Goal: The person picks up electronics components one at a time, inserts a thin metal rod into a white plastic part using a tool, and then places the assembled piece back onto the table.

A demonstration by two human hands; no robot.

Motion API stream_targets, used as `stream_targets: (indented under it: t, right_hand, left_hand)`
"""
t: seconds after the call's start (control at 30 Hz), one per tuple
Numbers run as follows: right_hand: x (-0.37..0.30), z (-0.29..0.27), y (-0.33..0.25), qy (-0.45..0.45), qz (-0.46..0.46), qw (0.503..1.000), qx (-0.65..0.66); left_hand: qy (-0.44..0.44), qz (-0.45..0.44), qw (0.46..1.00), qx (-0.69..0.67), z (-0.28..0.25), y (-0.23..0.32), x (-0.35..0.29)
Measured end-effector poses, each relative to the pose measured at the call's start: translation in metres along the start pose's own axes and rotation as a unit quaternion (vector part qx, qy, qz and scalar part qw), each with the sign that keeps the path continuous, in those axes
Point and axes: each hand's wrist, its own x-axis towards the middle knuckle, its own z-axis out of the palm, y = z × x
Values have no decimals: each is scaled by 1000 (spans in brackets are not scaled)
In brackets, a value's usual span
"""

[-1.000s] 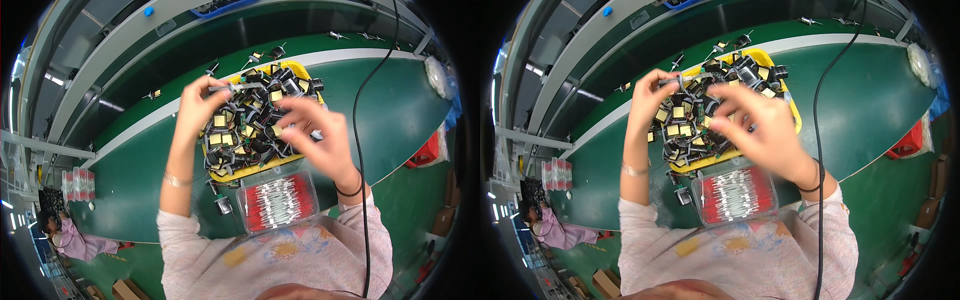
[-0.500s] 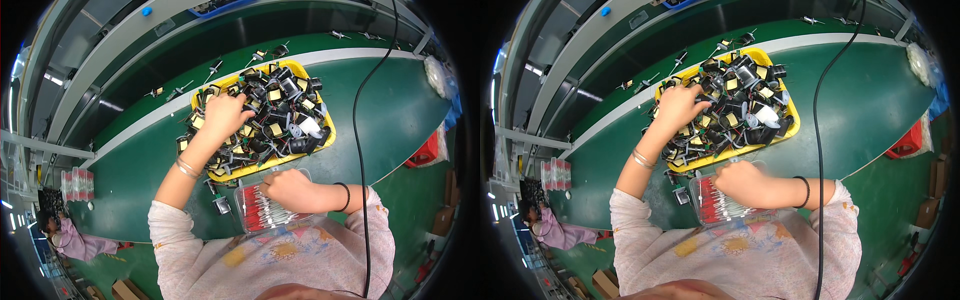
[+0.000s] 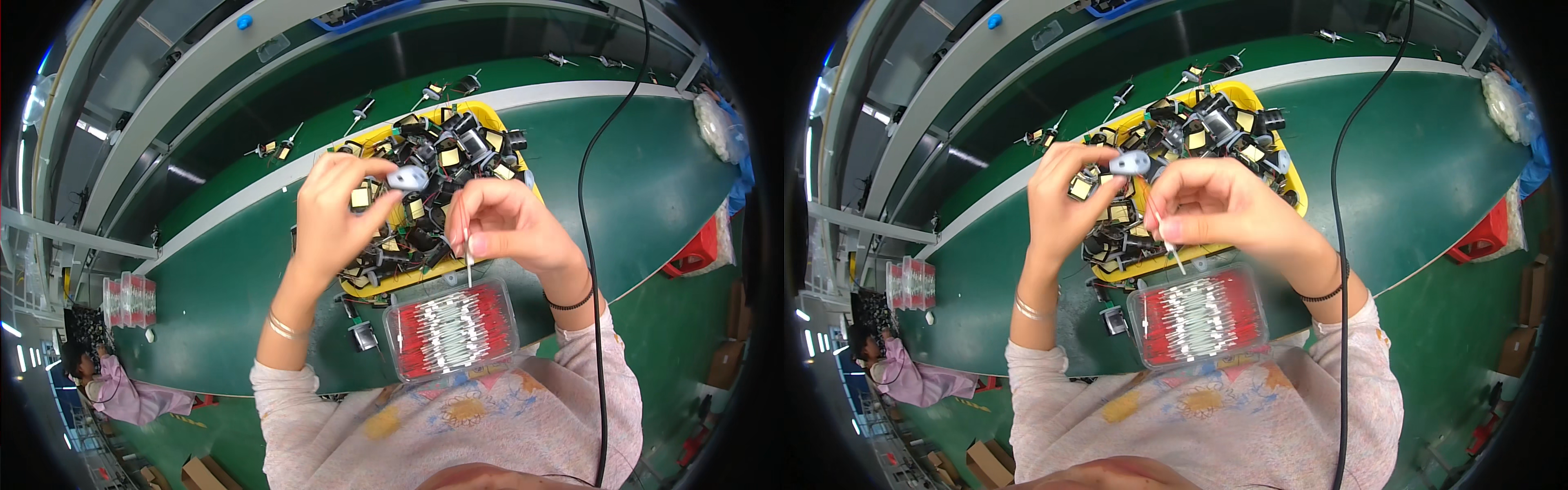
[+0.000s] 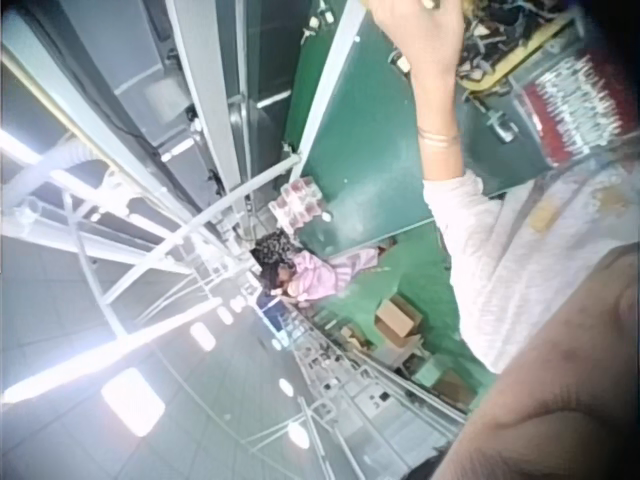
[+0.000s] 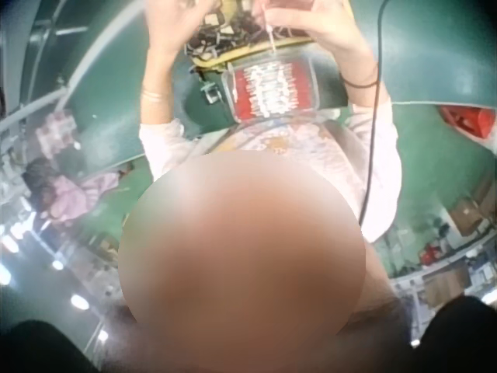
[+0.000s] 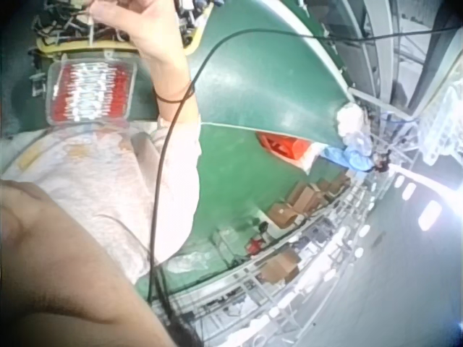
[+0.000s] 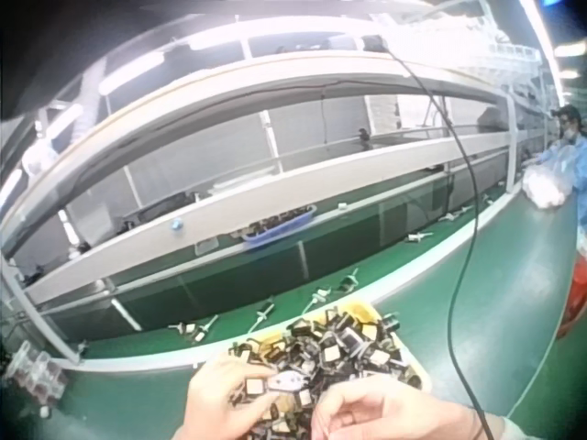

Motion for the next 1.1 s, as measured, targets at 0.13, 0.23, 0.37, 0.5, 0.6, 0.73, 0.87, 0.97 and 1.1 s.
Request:
stream_targets:
  t: [0.13, 0.23, 0.37, 0.5, 0.6, 0.73, 0.87, 0.97, 1.1]
  right_hand:
    - [14, -2, 7, -80, -14, 994, 78]
    - [18, 2, 13, -139, 7, 972, 190]
    - [22, 2, 18, -177, 2, 935, 307]
    - [23, 1, 19, -183, 22, 930, 318]
    - [22, 4, 17, -135, 20, 948, 286]
    - [21, 4, 16, -94, 26, 964, 249]
    - [17, 8, 12, -103, -17, 977, 184]
    - [12, 11, -6, 10, -30, 999, -14]
    - [13, 6, -5, 144, -187, 886, -399]
  left_hand:
    - [68, -42, 962, -260, 1, 24, -13]
    - [106, -115, 934, -320, 9, 40, -23]
    - [114, -67, 957, -257, 13, 30, -24]
    - [44, -44, 980, -189, 19, 25, -27]
    - [43, -67, 970, -231, 23, 22, -30]
    - [40, -55, 971, -230, 26, 22, -31]
    - [-10, -135, 921, -365, 27, 23, -36]
    - [20, -159, 917, -364, 13, 18, -29]
    - [-9, -88, 947, -308, -26, 2, -32]
